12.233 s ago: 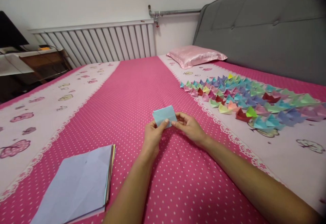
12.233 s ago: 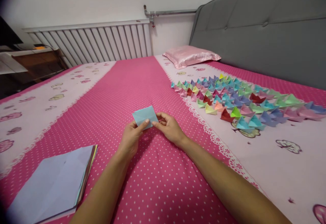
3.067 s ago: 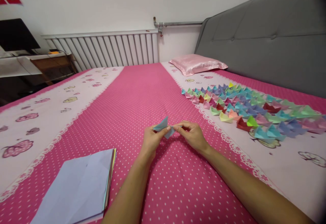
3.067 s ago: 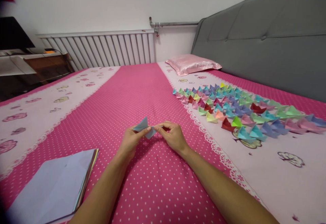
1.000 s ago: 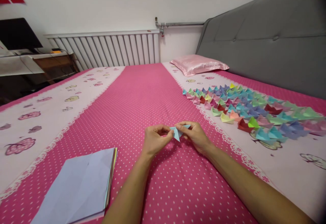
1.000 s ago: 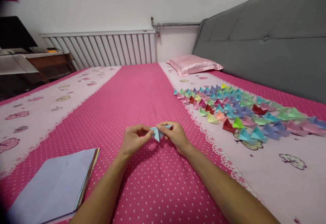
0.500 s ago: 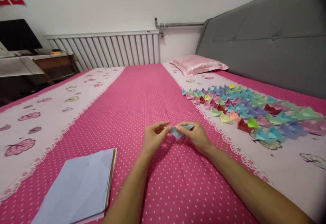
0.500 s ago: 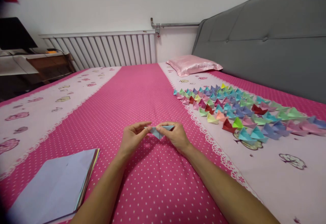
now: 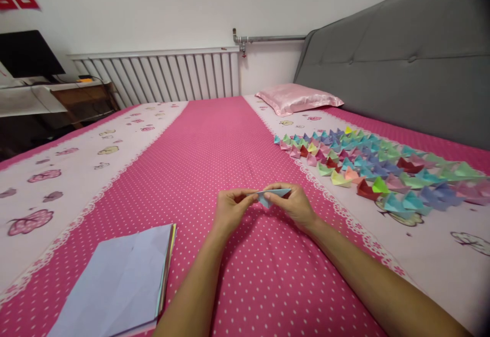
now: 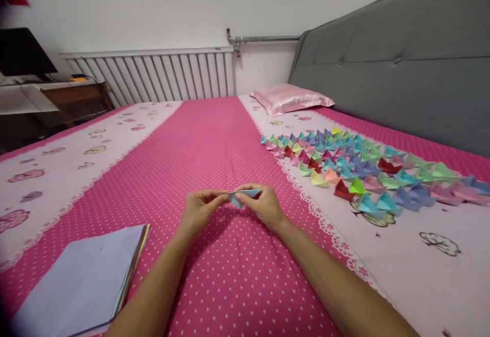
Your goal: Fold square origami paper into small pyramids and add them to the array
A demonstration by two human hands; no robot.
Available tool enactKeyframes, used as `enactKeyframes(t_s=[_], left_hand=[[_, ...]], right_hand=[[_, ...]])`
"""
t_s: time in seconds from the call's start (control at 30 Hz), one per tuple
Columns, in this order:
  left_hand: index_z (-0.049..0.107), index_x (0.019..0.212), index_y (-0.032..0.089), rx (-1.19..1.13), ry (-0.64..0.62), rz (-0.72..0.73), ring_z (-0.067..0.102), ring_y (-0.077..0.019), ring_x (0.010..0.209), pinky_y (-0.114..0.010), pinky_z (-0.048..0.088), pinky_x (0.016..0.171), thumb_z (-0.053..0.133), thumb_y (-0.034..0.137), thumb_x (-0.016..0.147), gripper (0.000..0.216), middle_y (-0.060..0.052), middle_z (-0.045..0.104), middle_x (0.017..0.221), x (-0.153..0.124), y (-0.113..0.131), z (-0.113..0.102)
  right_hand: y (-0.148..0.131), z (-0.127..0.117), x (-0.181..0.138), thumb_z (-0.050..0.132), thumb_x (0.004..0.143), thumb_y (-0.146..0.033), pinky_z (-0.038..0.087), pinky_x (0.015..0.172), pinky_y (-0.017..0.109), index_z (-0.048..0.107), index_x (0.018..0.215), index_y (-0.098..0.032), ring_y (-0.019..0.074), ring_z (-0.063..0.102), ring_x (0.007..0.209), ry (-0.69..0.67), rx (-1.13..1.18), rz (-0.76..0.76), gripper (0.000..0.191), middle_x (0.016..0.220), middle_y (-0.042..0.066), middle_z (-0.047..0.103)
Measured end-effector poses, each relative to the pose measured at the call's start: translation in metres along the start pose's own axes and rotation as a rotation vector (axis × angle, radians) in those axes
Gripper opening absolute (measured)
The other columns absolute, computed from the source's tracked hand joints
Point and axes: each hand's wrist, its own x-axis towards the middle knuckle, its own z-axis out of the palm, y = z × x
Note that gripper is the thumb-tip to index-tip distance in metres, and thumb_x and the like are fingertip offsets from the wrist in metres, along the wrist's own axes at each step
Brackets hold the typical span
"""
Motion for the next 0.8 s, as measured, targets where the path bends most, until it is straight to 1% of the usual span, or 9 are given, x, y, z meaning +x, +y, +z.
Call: enactKeyframes(t_s=[0.23, 0.4, 0.53, 0.63, 0.73, 0.8], left_hand=[[0.073, 0.076, 0.017, 0.077, -0.022, 0.061, 0.064, -0.016, 0.066, -0.026, 0.05, 0.063, 0.068, 0.024, 0.068, 0.011, -0.008, 0.071, 0.073, 0.0, -0.002, -0.002], [0.073, 0.076, 0.017, 0.084, 0.02, 0.07, 0.062, -0.0148, 0.062, -0.025, 0.047, 0.059, 0.069, 0.026, 0.067, 0.014, -0.007, 0.071, 0.07, 0.001, -0.004, -0.003], [0.072, 0.074, 0.015, 0.018, 0.047, 0.038, 0.059, -0.0124, 0.057, -0.023, 0.046, 0.056, 0.071, 0.028, 0.065, 0.016, -0.006, 0.069, 0.064, 0.001, -0.004, -0.002], [0.07, 0.073, 0.013, -0.073, 0.068, -0.014, 0.062, -0.0135, 0.06, -0.024, 0.048, 0.06, 0.072, 0.03, 0.064, 0.019, -0.006, 0.068, 0.065, 0.001, -0.004, 0.0], [0.066, 0.072, 0.013, -0.144, 0.05, -0.077, 0.063, -0.0143, 0.063, -0.026, 0.049, 0.064, 0.073, 0.03, 0.062, 0.021, -0.006, 0.068, 0.067, 0.001, -0.002, 0.001], [0.062, 0.071, 0.013, -0.142, 0.02, -0.111, 0.062, -0.0132, 0.059, -0.025, 0.049, 0.061, 0.073, 0.029, 0.062, 0.021, -0.005, 0.067, 0.064, 0.0, -0.002, 0.001]], right_hand=[[0.003, -0.001, 0.001, 0.068, 0.068, -0.033, 0.043, 0.059, 0.026, 0.068, 0.074, -0.018, 0.0129, 0.056, 0.06, 0.004, -0.028, -0.026, 0.016, 0.067, 0.001, 0.065], [0.004, 0.0, 0.001, 0.07, 0.065, -0.033, 0.043, 0.058, 0.026, 0.066, 0.074, -0.018, 0.0129, 0.055, 0.06, 0.001, -0.022, -0.027, 0.018, 0.066, 0.001, 0.063], [0.008, 0.002, 0.003, 0.07, 0.065, -0.035, 0.047, 0.066, 0.029, 0.065, 0.075, -0.018, 0.0156, 0.06, 0.069, 0.002, 0.051, -0.007, 0.02, 0.074, 0.003, 0.066], [0.011, 0.003, 0.004, 0.071, 0.065, -0.037, 0.048, 0.073, 0.033, 0.063, 0.081, -0.018, 0.0188, 0.063, 0.077, 0.007, 0.113, 0.014, 0.026, 0.083, 0.005, 0.068], [0.011, 0.003, 0.006, 0.069, 0.067, -0.039, 0.048, 0.066, 0.03, 0.06, 0.089, -0.018, 0.0186, 0.063, 0.077, -0.015, 0.115, 0.012, 0.032, 0.086, 0.006, 0.068], [0.011, 0.002, 0.006, 0.068, 0.068, -0.04, 0.047, 0.061, 0.027, 0.06, 0.09, -0.018, 0.017, 0.062, 0.072, -0.018, 0.104, 0.011, 0.033, 0.084, 0.005, 0.068]])
